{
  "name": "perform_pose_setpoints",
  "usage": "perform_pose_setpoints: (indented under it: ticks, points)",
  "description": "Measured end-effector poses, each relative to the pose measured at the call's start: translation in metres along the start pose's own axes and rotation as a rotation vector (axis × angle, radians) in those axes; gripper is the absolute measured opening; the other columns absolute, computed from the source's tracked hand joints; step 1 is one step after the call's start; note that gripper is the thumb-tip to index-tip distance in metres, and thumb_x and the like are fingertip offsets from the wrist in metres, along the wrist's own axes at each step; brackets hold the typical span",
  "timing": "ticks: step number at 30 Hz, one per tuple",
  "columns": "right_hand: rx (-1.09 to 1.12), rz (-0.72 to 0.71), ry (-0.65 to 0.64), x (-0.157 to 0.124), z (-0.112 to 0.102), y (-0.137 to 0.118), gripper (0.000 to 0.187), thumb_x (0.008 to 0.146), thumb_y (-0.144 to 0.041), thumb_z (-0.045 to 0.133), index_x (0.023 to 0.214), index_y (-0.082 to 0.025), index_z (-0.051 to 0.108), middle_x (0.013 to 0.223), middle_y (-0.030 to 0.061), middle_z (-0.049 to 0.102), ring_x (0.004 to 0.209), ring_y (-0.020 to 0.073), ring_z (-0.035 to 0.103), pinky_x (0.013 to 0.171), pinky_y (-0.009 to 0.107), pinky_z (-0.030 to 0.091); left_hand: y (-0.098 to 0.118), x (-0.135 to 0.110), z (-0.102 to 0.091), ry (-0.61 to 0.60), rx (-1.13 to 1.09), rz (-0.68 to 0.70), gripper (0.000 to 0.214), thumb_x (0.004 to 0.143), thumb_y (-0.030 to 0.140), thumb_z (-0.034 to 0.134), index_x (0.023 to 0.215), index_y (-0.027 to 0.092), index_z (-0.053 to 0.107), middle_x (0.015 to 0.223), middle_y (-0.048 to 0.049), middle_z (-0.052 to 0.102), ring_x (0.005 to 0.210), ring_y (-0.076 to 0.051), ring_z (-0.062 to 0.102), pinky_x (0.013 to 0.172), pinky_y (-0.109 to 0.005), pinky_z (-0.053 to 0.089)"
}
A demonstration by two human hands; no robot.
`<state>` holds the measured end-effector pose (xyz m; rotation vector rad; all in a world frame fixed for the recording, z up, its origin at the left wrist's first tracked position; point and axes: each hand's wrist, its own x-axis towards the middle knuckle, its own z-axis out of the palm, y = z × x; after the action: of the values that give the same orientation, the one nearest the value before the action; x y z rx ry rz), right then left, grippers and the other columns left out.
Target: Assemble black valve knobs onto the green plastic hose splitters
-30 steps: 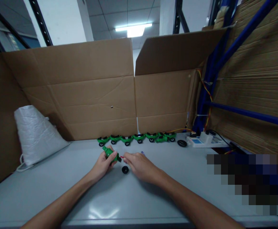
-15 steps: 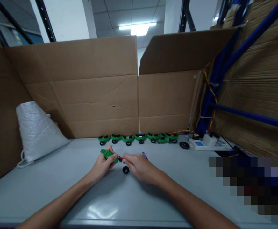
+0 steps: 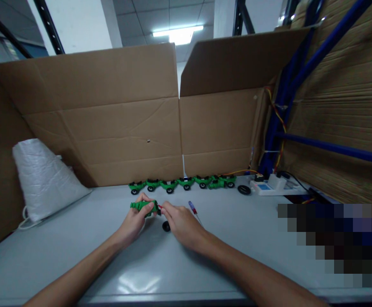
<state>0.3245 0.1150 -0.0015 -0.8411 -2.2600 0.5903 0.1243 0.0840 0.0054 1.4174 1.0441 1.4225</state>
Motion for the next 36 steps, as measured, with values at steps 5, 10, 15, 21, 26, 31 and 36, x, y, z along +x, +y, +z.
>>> perform_pose_setpoints:
  ticks: [5,10,15,21,26,31,36]
  points:
    - [-0.020,-0.057,-0.024,0.000,-0.007,0.000,0.028,0.114,-0.032,0.040,0.097,-0.022,0.060,0.085,0.0032,0.069,0.078,0.0190,0.064,0.073,0.027,0.039,0.010,-0.001,0.002,-0.026,-0.379,-0.179,0.028,0.081,0.033,0.079,0.088,0.021,0.054,0.082,0.0013,0.063,0.076,-0.015,0.061,0.072,-0.027,0.046]
    - [-0.033,-0.088,-0.039,-0.001,-0.009,0.001,0.030,0.115,-0.033,0.040,0.097,-0.022,0.061,0.086,0.0032,0.069,0.080,0.0193,0.065,0.075,0.028,0.041,0.017,-0.002,-0.001,-0.080,-0.575,-0.304,0.024,0.079,0.026,0.075,0.082,0.021,0.051,0.076,0.0016,0.060,0.069,-0.014,0.058,0.069,-0.027,0.047]
    - [0.010,-0.163,0.028,-0.004,-0.002,-0.002,0.033,0.116,-0.033,0.038,0.098,-0.022,0.063,0.095,0.0063,0.071,0.088,0.0212,0.065,0.080,0.031,0.046,0.018,-0.004,-0.003,-0.084,-0.657,-0.316,0.020,0.078,0.023,0.073,0.080,0.019,0.054,0.073,0.0009,0.060,0.065,-0.014,0.057,0.066,-0.026,0.046]
    - [-0.004,-0.173,0.042,-0.006,0.003,-0.004,0.029,0.115,-0.029,0.039,0.098,-0.022,0.061,0.093,0.0041,0.067,0.087,0.0202,0.064,0.081,0.031,0.046,0.014,-0.003,-0.006,-0.078,-0.684,-0.323,0.016,0.080,0.024,0.073,0.082,0.018,0.058,0.073,-0.0001,0.062,0.064,-0.014,0.058,0.066,-0.026,0.047]
    - [-0.021,-0.193,0.024,-0.009,0.006,-0.004,0.025,0.114,-0.024,0.037,0.107,-0.021,0.061,0.099,0.0049,0.066,0.089,0.0200,0.063,0.083,0.032,0.048,0.008,0.000,-0.007,-0.055,-0.643,-0.373,0.025,0.086,0.034,0.076,0.098,0.018,0.061,0.067,0.0016,0.061,0.061,-0.013,0.057,0.060,-0.023,0.046]
    - [0.006,-0.219,0.029,-0.009,0.004,-0.005,0.025,0.114,-0.024,0.037,0.111,-0.020,0.061,0.100,0.0062,0.068,0.091,0.0209,0.064,0.085,0.033,0.050,0.003,0.003,-0.009,-0.089,-0.540,-0.389,0.043,0.094,0.059,0.072,0.101,0.020,0.056,0.060,0.0050,0.058,0.050,-0.010,0.048,0.051,-0.018,0.036]
    - [-0.001,-0.268,0.040,-0.008,-0.002,-0.006,0.027,0.114,-0.025,0.037,0.113,-0.021,0.064,0.103,0.0073,0.070,0.095,0.0213,0.067,0.087,0.033,0.051,0.000,0.001,-0.007,-0.129,-0.437,-0.379,0.055,0.094,0.074,0.065,0.100,0.020,0.057,0.053,0.0075,0.050,0.044,-0.008,0.038,0.046,-0.017,0.027]
